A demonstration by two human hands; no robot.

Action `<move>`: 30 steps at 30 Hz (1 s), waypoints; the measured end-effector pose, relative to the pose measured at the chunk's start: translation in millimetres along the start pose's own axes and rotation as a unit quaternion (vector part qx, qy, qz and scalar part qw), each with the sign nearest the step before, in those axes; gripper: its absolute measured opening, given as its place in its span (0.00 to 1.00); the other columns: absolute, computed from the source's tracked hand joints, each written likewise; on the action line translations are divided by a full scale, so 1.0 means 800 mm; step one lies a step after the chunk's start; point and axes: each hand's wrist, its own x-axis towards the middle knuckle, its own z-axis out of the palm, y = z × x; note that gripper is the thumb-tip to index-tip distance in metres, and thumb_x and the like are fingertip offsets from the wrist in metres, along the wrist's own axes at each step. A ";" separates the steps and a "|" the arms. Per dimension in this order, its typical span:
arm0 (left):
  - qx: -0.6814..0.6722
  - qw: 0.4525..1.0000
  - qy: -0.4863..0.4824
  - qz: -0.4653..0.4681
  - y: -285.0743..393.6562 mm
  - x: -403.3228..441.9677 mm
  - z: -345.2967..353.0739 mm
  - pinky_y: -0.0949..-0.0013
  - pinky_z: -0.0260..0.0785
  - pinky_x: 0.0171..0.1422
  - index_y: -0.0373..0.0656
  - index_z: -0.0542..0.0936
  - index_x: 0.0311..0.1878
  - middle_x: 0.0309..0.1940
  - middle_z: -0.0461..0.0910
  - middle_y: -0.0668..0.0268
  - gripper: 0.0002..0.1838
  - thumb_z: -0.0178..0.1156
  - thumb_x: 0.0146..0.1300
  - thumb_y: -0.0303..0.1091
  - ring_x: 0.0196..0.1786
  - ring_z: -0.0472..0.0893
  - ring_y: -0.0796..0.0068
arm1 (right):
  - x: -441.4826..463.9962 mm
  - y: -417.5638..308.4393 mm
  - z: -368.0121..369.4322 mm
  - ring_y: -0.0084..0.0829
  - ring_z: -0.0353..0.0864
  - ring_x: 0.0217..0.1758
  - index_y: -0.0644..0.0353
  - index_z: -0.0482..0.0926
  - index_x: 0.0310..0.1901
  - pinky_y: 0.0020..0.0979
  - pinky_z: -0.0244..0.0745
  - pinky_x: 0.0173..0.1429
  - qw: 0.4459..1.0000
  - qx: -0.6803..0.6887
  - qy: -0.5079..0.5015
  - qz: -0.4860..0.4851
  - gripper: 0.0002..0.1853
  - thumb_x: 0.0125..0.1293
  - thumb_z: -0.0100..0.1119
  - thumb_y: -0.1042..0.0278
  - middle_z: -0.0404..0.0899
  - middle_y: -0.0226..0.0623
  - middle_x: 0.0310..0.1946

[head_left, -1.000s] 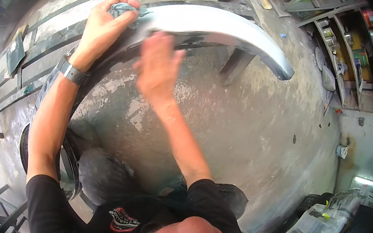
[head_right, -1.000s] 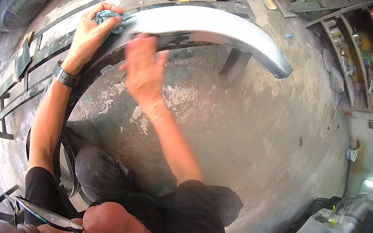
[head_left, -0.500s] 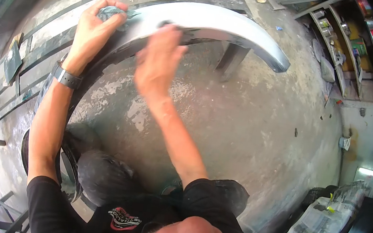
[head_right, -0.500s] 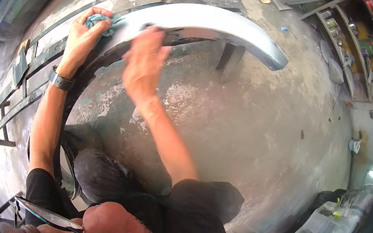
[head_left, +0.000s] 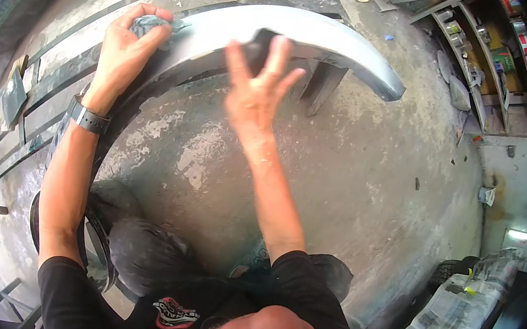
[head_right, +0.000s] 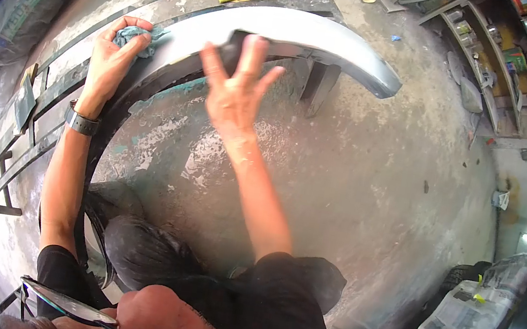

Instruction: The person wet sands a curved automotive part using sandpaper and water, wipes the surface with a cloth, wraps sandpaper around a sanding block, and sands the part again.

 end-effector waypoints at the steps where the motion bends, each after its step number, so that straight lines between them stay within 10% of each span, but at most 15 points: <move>1: 0.002 1.000 0.006 0.012 -0.001 0.000 0.001 0.79 0.68 0.44 0.42 0.84 0.47 0.34 0.82 0.74 0.09 0.65 0.65 0.32 0.36 0.76 0.88 | -0.007 -0.015 0.008 0.60 0.43 0.85 0.18 0.60 0.78 0.77 0.25 0.78 0.998 0.040 -0.039 -0.004 0.47 0.66 0.48 0.88 0.42 0.61 0.79; 9: -0.011 0.999 0.029 0.042 -0.007 0.003 0.005 0.80 0.64 0.36 0.44 0.85 0.45 0.29 0.81 0.76 0.09 0.66 0.63 0.34 0.29 0.71 0.90 | 0.027 0.058 -0.037 0.65 0.31 0.85 0.30 0.64 0.78 0.82 0.30 0.75 0.978 -0.144 0.056 0.142 0.37 0.71 0.56 0.77 0.29 0.59 0.82; 14: 0.024 0.999 0.003 0.032 -0.005 0.003 -0.001 0.80 0.68 0.44 0.41 0.84 0.47 0.36 0.82 0.75 0.08 0.65 0.66 0.30 0.37 0.76 0.89 | 0.024 0.030 -0.017 0.54 0.35 0.87 0.69 0.55 0.78 0.72 0.28 0.80 0.987 -0.107 0.022 0.116 0.33 0.78 0.48 0.65 0.41 0.55 0.84; 19: -0.062 0.998 0.006 -0.001 -0.014 0.004 -0.002 0.81 0.67 0.44 0.41 0.84 0.47 0.35 0.82 0.76 0.08 0.66 0.67 0.31 0.37 0.75 0.90 | -0.011 -0.072 0.004 0.55 0.40 0.86 0.64 0.58 0.78 0.74 0.33 0.79 0.981 0.021 -0.135 -0.140 0.33 0.75 0.52 0.65 0.48 0.51 0.83; 26: -0.001 0.999 0.012 0.029 -0.011 0.002 -0.002 0.81 0.69 0.47 0.41 0.83 0.49 0.37 0.83 0.74 0.09 0.65 0.68 0.32 0.40 0.77 0.89 | 0.039 0.021 -0.040 0.50 0.47 0.86 0.67 0.60 0.77 0.71 0.35 0.80 0.987 -0.153 -0.030 0.028 0.31 0.77 0.51 0.65 0.53 0.50 0.81; 30: -0.035 0.999 0.005 -0.033 -0.008 0.005 -0.005 0.79 0.70 0.49 0.41 0.83 0.50 0.38 0.84 0.73 0.10 0.65 0.69 0.31 0.42 0.77 0.89 | -0.025 -0.095 0.021 0.49 0.44 0.87 0.67 0.59 0.78 0.64 0.33 0.83 0.987 0.033 -0.092 -0.128 0.36 0.71 0.57 0.68 0.51 0.53 0.82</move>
